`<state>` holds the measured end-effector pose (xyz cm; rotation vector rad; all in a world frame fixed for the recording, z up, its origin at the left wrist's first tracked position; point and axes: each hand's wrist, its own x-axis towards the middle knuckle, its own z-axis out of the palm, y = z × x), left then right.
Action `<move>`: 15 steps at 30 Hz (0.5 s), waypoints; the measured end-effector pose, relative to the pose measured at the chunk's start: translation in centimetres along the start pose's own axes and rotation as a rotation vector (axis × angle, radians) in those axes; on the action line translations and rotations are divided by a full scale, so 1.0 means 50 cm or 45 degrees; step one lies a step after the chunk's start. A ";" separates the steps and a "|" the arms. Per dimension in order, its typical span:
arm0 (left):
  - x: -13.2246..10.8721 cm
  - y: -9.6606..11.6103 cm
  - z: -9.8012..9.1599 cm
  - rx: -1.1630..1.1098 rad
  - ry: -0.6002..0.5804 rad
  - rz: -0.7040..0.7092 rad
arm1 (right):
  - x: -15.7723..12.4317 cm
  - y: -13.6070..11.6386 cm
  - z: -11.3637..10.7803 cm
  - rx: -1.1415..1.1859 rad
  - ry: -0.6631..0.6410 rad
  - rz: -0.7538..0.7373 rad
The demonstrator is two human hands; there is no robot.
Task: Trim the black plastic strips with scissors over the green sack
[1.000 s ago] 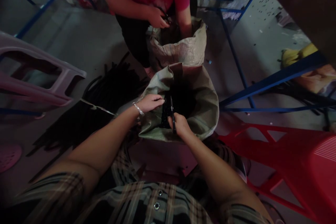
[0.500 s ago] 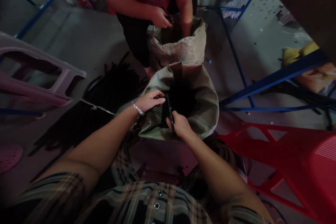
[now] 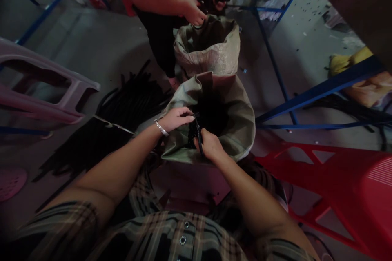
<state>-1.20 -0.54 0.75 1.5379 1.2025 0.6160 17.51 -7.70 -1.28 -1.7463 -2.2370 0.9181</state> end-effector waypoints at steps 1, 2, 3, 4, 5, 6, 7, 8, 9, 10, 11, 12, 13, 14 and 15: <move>0.000 0.000 0.000 0.038 0.002 0.018 | 0.000 -0.002 -0.002 -0.021 -0.010 0.007; -0.001 0.001 0.001 0.072 0.003 0.036 | 0.000 -0.003 -0.003 -0.043 -0.021 0.011; -0.001 0.001 0.001 0.100 0.003 0.054 | 0.000 -0.004 -0.004 -0.065 -0.030 0.015; -0.002 0.002 0.001 0.123 -0.001 0.068 | 0.000 -0.005 -0.005 -0.083 -0.036 0.019; -0.002 0.002 0.001 0.144 -0.008 0.078 | 0.000 -0.004 -0.004 -0.096 -0.037 0.020; -0.003 0.003 0.000 0.163 -0.014 0.086 | 0.000 -0.004 -0.003 -0.104 -0.034 0.019; -0.003 0.004 0.000 0.182 -0.016 0.091 | 0.001 -0.003 -0.002 -0.106 -0.031 0.015; -0.003 0.005 -0.001 0.202 -0.020 0.093 | 0.001 -0.002 -0.001 -0.104 -0.026 0.014; -0.004 0.007 -0.002 0.221 -0.020 0.091 | 0.001 0.000 0.000 -0.100 -0.022 0.015; -0.004 0.008 -0.002 0.237 -0.018 0.088 | 0.001 0.001 0.002 -0.090 -0.018 0.015; -0.005 0.009 -0.003 0.249 -0.013 0.084 | 0.001 0.002 0.003 -0.076 -0.014 0.017; -0.005 0.009 -0.003 0.259 -0.008 0.083 | 0.000 0.002 0.003 -0.056 -0.009 0.019; -0.005 0.010 -0.003 0.267 -0.004 0.082 | 0.000 0.002 0.004 -0.030 -0.004 0.019; -0.005 0.010 -0.003 0.270 -0.001 0.080 | -0.001 0.002 0.004 -0.002 0.003 0.018; -0.004 0.009 -0.003 0.271 -0.001 0.077 | -0.001 0.001 0.004 0.027 0.012 0.014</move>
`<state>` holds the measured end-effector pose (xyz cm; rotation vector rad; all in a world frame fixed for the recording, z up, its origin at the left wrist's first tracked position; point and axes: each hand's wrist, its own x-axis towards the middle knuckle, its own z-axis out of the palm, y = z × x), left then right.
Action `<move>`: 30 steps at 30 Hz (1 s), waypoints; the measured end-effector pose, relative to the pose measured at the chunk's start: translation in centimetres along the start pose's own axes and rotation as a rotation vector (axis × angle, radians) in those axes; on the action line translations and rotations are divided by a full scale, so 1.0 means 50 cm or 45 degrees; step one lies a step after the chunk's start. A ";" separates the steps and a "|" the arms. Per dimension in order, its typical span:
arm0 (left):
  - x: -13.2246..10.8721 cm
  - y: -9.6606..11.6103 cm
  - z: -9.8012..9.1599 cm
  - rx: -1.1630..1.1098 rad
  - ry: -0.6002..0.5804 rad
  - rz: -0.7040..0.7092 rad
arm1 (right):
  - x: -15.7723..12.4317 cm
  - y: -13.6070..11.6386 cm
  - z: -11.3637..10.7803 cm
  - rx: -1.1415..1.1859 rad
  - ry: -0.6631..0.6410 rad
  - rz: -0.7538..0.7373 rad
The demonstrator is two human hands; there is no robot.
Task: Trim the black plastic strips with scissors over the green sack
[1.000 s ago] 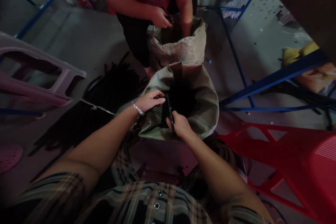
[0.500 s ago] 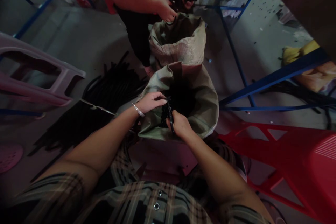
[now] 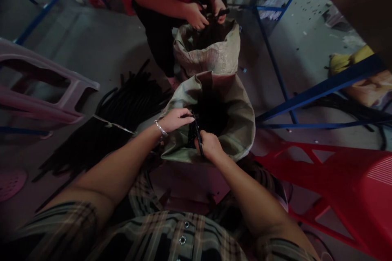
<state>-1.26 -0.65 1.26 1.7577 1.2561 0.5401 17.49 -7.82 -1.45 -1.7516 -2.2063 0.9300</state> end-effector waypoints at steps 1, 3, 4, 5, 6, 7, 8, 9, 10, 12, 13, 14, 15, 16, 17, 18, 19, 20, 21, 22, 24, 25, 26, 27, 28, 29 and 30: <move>0.000 -0.001 0.000 -0.002 -0.003 -0.003 | 0.000 -0.001 0.000 0.028 0.011 -0.005; 0.001 -0.003 0.001 -0.005 -0.009 -0.010 | -0.001 -0.002 0.002 0.075 0.028 -0.013; 0.001 -0.004 0.002 -0.003 -0.009 -0.013 | -0.001 -0.003 0.003 0.094 0.032 -0.009; 0.001 -0.005 0.002 0.002 -0.009 -0.016 | -0.001 -0.003 0.005 0.113 0.033 -0.003; 0.001 -0.005 0.003 0.009 -0.006 -0.018 | 0.000 -0.003 0.008 0.132 0.033 0.006; 0.001 -0.006 0.003 0.018 -0.002 -0.018 | 0.000 -0.002 0.010 0.151 0.034 0.013; 0.001 -0.006 0.003 0.029 0.002 -0.016 | 0.000 -0.001 0.013 0.169 0.037 0.016; 0.001 -0.006 0.003 0.042 0.006 -0.012 | 0.000 0.000 0.015 0.184 0.043 0.017; 0.000 -0.007 0.003 0.057 0.009 -0.006 | 0.001 0.001 0.017 0.198 0.049 0.015; 0.000 -0.008 0.003 0.086 0.016 0.005 | 0.001 0.002 0.020 0.218 0.053 0.018; 0.000 -0.008 0.003 0.097 0.018 0.011 | 0.001 0.002 0.021 0.226 0.053 0.021; 0.001 -0.009 0.003 0.104 0.021 0.018 | 0.001 0.002 0.021 0.234 0.054 0.024; 0.001 -0.010 0.003 0.108 0.022 0.025 | 0.000 0.001 0.021 0.242 0.055 0.025; 0.001 -0.011 0.003 0.109 0.022 0.030 | 0.000 0.001 0.021 0.251 0.055 0.024; 0.002 -0.011 0.003 0.109 0.021 0.031 | 0.000 0.000 0.021 0.258 0.057 0.023; 0.002 -0.011 0.003 0.108 0.018 0.029 | 0.000 0.000 0.021 0.263 0.059 0.023; 0.002 -0.011 0.003 0.107 0.017 0.023 | 0.000 0.000 0.020 0.268 0.061 0.023; 0.002 -0.011 0.002 0.107 0.013 0.017 | 0.000 -0.001 0.020 0.272 0.063 0.024; 0.003 -0.011 0.002 0.108 0.008 0.013 | 0.000 -0.001 0.021 0.273 0.065 0.028; 0.003 -0.010 0.002 0.112 0.003 0.010 | 0.000 -0.001 0.021 0.273 0.067 0.035; 0.003 -0.009 0.001 0.126 -0.002 0.009 | 0.001 -0.001 0.022 0.281 0.066 0.049; 0.002 -0.009 0.001 0.138 0.001 0.012 | 0.001 0.000 0.023 0.288 0.063 0.057; 0.002 -0.009 0.000 0.151 0.007 0.014 | 0.002 0.000 0.024 0.297 0.062 0.065; 0.002 -0.009 0.000 0.165 0.015 0.018 | 0.002 0.001 0.025 0.309 0.062 0.068; 0.002 -0.010 0.000 0.179 0.022 0.021 | 0.002 0.001 0.027 0.325 0.063 0.069; 0.002 -0.010 -0.001 0.191 0.026 0.027 | 0.002 0.002 0.028 0.343 0.066 0.070; 0.002 -0.011 -0.001 0.200 0.029 0.032 | 0.002 0.003 0.030 0.365 0.066 0.071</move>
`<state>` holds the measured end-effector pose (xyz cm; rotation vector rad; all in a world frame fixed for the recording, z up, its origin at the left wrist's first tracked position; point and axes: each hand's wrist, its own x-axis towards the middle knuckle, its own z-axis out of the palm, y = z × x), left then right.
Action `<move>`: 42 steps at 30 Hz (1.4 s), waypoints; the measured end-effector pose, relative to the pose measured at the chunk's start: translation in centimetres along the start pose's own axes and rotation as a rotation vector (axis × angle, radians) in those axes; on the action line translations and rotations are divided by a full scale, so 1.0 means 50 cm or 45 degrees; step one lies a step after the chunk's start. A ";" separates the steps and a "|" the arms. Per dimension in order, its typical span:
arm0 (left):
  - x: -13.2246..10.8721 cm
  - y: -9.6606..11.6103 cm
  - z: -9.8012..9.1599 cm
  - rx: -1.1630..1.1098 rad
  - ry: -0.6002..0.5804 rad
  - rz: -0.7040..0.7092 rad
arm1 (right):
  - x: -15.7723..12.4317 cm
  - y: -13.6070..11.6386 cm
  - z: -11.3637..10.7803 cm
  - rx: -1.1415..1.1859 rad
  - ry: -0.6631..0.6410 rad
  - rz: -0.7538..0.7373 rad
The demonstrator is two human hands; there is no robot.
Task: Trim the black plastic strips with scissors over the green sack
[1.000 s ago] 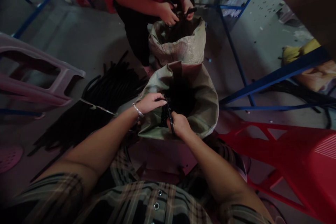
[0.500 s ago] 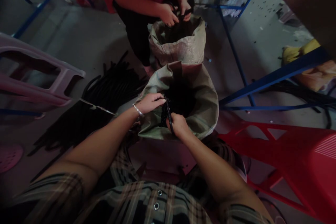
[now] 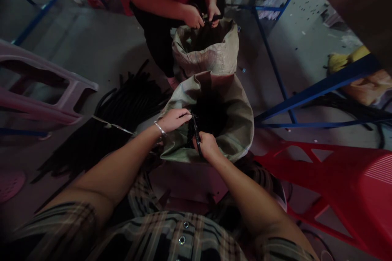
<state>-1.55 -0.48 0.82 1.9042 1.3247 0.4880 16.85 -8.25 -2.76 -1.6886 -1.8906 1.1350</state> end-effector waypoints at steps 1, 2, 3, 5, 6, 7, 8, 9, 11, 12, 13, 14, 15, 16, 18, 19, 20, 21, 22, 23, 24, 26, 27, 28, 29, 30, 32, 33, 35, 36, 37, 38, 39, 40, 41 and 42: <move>0.000 -0.001 0.000 0.006 0.003 0.005 | 0.000 0.002 0.001 0.022 0.001 0.002; 0.000 -0.002 0.000 0.008 0.006 0.008 | 0.000 0.004 0.002 0.043 0.004 0.003; 0.000 -0.003 -0.001 0.007 0.014 0.009 | -0.001 0.005 0.002 0.058 0.010 0.005; 0.001 -0.006 -0.001 -0.009 0.034 0.000 | 0.000 0.009 0.001 0.066 0.034 0.005; 0.002 -0.006 -0.001 -0.027 0.041 -0.009 | 0.001 0.011 0.000 0.060 0.044 0.001; 0.002 -0.006 -0.001 -0.054 0.045 -0.019 | 0.002 0.013 -0.002 0.047 0.049 -0.003; 0.002 -0.006 -0.002 -0.088 0.044 -0.027 | 0.004 0.014 -0.004 0.029 0.048 -0.007; 0.003 -0.005 -0.002 -0.128 0.039 -0.033 | 0.006 0.014 -0.007 0.007 0.040 -0.012; 0.003 -0.004 -0.005 -0.214 0.024 -0.030 | 0.009 0.012 -0.011 -0.042 0.016 -0.016; 0.002 -0.003 -0.006 -0.257 0.011 -0.021 | 0.010 0.010 -0.014 -0.068 0.003 -0.013; 0.002 -0.002 -0.007 -0.299 -0.004 -0.012 | 0.011 0.008 -0.016 -0.096 -0.011 -0.010; 0.001 0.000 -0.009 -0.339 -0.018 -0.004 | 0.010 0.005 -0.018 -0.127 -0.023 -0.005; 0.000 0.001 -0.010 -0.376 -0.027 -0.002 | 0.009 0.001 -0.020 -0.164 -0.038 -0.004; -0.001 0.003 -0.011 -0.409 -0.032 -0.007 | 0.008 -0.002 -0.022 -0.204 -0.051 -0.012; -0.003 0.007 -0.011 -0.467 -0.025 -0.045 | 0.004 -0.009 -0.026 -0.294 -0.070 -0.052; -0.003 0.009 -0.011 -0.487 -0.024 -0.071 | 0.002 -0.011 -0.028 -0.340 -0.078 -0.076; -0.004 0.011 -0.010 -0.501 -0.024 -0.100 | 0.000 -0.013 -0.030 -0.383 -0.082 -0.099; -0.004 0.012 -0.009 -0.508 -0.025 -0.125 | -0.001 -0.015 -0.031 -0.421 -0.085 -0.113; -0.004 0.013 -0.008 -0.510 -0.028 -0.142 | -0.001 -0.016 -0.032 -0.454 -0.086 -0.118; -0.003 0.013 -0.006 -0.508 -0.031 -0.149 | -0.001 -0.016 -0.033 -0.478 -0.087 -0.117; -0.003 0.011 -0.004 -0.507 -0.036 -0.148 | -0.001 -0.017 -0.033 -0.497 -0.089 -0.113; -0.002 0.006 0.000 -0.509 -0.052 -0.131 | 0.000 -0.017 -0.034 -0.527 -0.096 -0.102; -0.001 0.003 0.001 -0.512 -0.066 -0.122 | 0.000 -0.018 -0.034 -0.543 -0.099 -0.098; -0.001 0.000 0.003 -0.516 -0.079 -0.115 | 0.000 -0.018 -0.035 -0.559 -0.101 -0.097; -0.001 -0.003 0.005 -0.521 -0.093 -0.110 | 0.000 -0.019 -0.035 -0.576 -0.102 -0.096; -0.001 -0.005 0.007 -0.526 -0.104 -0.108 | 0.000 -0.020 -0.036 -0.592 -0.100 -0.098; -0.002 -0.007 0.009 -0.533 -0.119 -0.111 | -0.001 -0.021 -0.036 -0.621 -0.101 -0.104; -0.002 -0.007 0.010 -0.532 -0.121 -0.113 | -0.001 -0.021 -0.036 -0.633 -0.104 -0.105; -0.003 -0.006 0.011 -0.527 -0.119 -0.123 | -0.001 -0.020 -0.035 -0.649 -0.112 -0.103; -0.002 -0.006 0.011 -0.526 -0.116 -0.132 | -0.001 -0.020 -0.035 -0.654 -0.115 -0.096; -0.002 -0.006 0.012 -0.528 -0.114 -0.143 | -0.001 -0.020 -0.034 -0.654 -0.116 -0.089; -0.002 -0.006 0.012 -0.535 -0.115 -0.156 | -0.001 -0.019 -0.033 -0.651 -0.112 -0.082; -0.002 -0.007 0.012 -0.543 -0.116 -0.171 | -0.001 -0.019 -0.033 -0.641 -0.105 -0.078; -0.001 -0.007 0.013 -0.548 -0.111 -0.186 | 0.000 -0.018 -0.032 -0.626 -0.094 -0.074; -0.001 -0.008 0.013 -0.544 -0.094 -0.197 | 0.000 -0.018 -0.031 -0.604 -0.080 -0.071; -0.002 -0.008 0.013 -0.524 -0.069 -0.201 | 0.001 -0.017 -0.030 -0.574 -0.066 -0.072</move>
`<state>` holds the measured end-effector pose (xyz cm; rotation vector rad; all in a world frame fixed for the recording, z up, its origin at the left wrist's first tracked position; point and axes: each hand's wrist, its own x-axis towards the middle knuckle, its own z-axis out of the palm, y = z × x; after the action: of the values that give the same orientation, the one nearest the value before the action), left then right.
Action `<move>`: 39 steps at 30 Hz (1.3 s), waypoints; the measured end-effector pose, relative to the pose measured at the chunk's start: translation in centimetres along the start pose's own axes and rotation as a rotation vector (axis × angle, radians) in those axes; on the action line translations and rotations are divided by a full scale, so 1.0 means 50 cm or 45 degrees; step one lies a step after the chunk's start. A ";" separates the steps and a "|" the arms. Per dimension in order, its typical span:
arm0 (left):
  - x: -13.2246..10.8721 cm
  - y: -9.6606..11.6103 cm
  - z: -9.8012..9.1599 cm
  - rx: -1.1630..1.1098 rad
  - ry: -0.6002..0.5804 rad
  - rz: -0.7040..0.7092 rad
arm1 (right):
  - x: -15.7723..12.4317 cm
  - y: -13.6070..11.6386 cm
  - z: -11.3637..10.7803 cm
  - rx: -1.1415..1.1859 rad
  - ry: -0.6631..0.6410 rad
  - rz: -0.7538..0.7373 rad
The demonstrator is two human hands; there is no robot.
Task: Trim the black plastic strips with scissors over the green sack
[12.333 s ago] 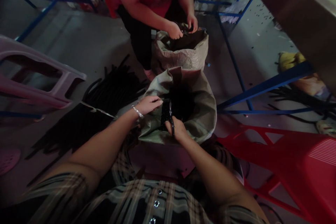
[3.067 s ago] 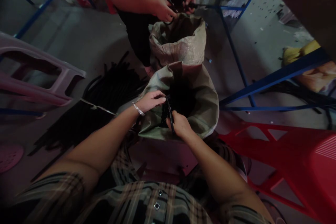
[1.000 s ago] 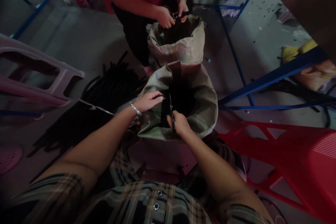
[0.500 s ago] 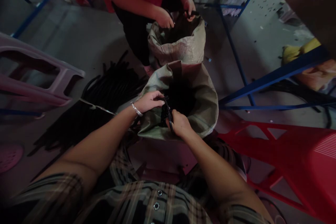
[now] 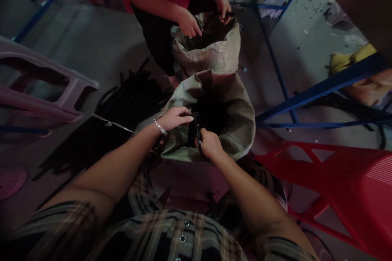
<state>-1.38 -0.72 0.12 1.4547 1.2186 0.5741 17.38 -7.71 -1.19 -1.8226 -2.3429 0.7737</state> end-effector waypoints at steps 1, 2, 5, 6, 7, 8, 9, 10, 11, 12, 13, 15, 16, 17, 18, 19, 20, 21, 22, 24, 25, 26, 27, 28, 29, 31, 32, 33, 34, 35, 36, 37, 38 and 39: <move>0.000 0.000 0.000 0.031 0.033 0.011 | 0.001 0.000 0.001 0.035 0.016 0.003; -0.001 0.001 0.001 0.071 0.068 0.031 | 0.001 0.001 0.003 0.075 0.031 0.008; -0.002 0.004 0.001 0.179 0.114 0.093 | 0.001 0.003 0.012 0.216 0.060 0.015; -0.003 0.004 0.001 0.195 0.112 0.102 | 0.001 0.004 0.015 0.261 0.066 0.020; -0.003 0.005 0.000 0.208 0.110 0.106 | 0.001 0.004 0.019 0.302 0.071 0.027; -0.004 0.005 0.000 0.220 0.108 0.109 | 0.001 0.005 0.022 0.336 0.077 0.031; -0.004 0.005 -0.001 0.233 0.105 0.110 | 0.001 0.005 0.024 0.362 0.081 0.035; -0.004 0.005 -0.002 0.246 0.104 0.110 | 0.001 0.006 0.026 0.380 0.086 0.037; -0.004 0.005 -0.003 0.258 0.103 0.108 | 0.001 0.006 0.027 0.393 0.089 0.036; -0.003 0.004 -0.004 0.267 0.100 0.105 | 0.001 0.006 0.027 0.403 0.092 0.034; -0.003 0.004 -0.005 0.270 0.095 0.102 | 0.002 0.006 0.028 0.411 0.094 0.031; -0.003 0.003 -0.006 0.270 0.083 0.098 | 0.002 0.007 0.029 0.424 0.102 0.022; -0.003 0.003 -0.007 0.269 0.079 0.097 | 0.003 0.007 0.030 0.431 0.105 0.015; -0.003 0.003 -0.008 0.269 0.076 0.095 | 0.003 0.007 0.031 0.440 0.106 0.011; -0.003 0.004 -0.009 0.268 0.077 0.092 | 0.003 0.007 0.032 0.450 0.107 0.014; -0.003 0.005 -0.009 0.267 0.079 0.090 | 0.003 0.008 0.033 0.460 0.107 0.023; -0.003 0.006 -0.010 0.266 0.084 0.088 | 0.003 0.008 0.034 0.469 0.107 0.036; -0.004 0.007 -0.010 0.262 0.091 0.083 | 0.003 0.009 0.035 0.476 0.106 0.049; -0.004 0.008 -0.010 0.256 0.098 0.074 | 0.002 0.009 0.035 0.478 0.108 0.061; -0.004 0.009 -0.011 0.235 0.107 0.051 | 0.003 0.012 0.034 0.472 0.107 0.070; -0.004 0.010 -0.012 0.223 0.114 0.045 | 0.003 0.013 0.033 0.460 0.101 0.068; -0.004 0.009 -0.012 0.211 0.123 0.049 | 0.004 0.014 0.031 0.440 0.093 0.066; -0.003 0.009 -0.013 0.200 0.133 0.064 | 0.005 0.016 0.030 0.416 0.079 0.063; -0.003 0.008 -0.014 0.186 0.140 0.087 | 0.006 0.016 0.028 0.387 0.062 0.060; -0.002 0.008 -0.014 0.168 0.143 0.113 | 0.006 0.016 0.026 0.357 0.044 0.054; -0.002 0.009 -0.015 0.105 0.131 0.156 | 0.005 0.013 0.020 0.293 0.016 0.036; -0.002 0.011 -0.015 0.062 0.124 0.168 | 0.003 0.011 0.017 0.259 0.004 0.021; -0.003 0.013 -0.014 0.022 0.119 0.173 | 0.002 0.008 0.014 0.222 -0.006 0.005; -0.004 0.015 -0.014 -0.008 0.115 0.172 | 0.000 0.005 0.011 0.182 -0.014 -0.009; -0.004 0.017 -0.013 -0.028 0.109 0.165 | -0.002 0.002 0.008 0.143 -0.023 -0.020; -0.005 0.018 -0.011 -0.039 0.097 0.152 | -0.003 0.000 0.006 0.107 -0.031 -0.025; -0.006 0.019 -0.010 -0.045 0.077 0.135 | -0.004 -0.002 0.004 0.074 -0.037 -0.025; -0.006 0.018 -0.009 -0.049 0.051 0.116 | -0.004 -0.004 0.003 0.045 -0.042 -0.020; -0.006 0.017 -0.007 -0.057 0.027 0.098 | -0.004 -0.005 0.002 0.019 -0.047 -0.013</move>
<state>-1.48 -0.72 1.09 1.4662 1.1627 0.6667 17.19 -7.97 -1.13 -1.8044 -2.3602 0.8279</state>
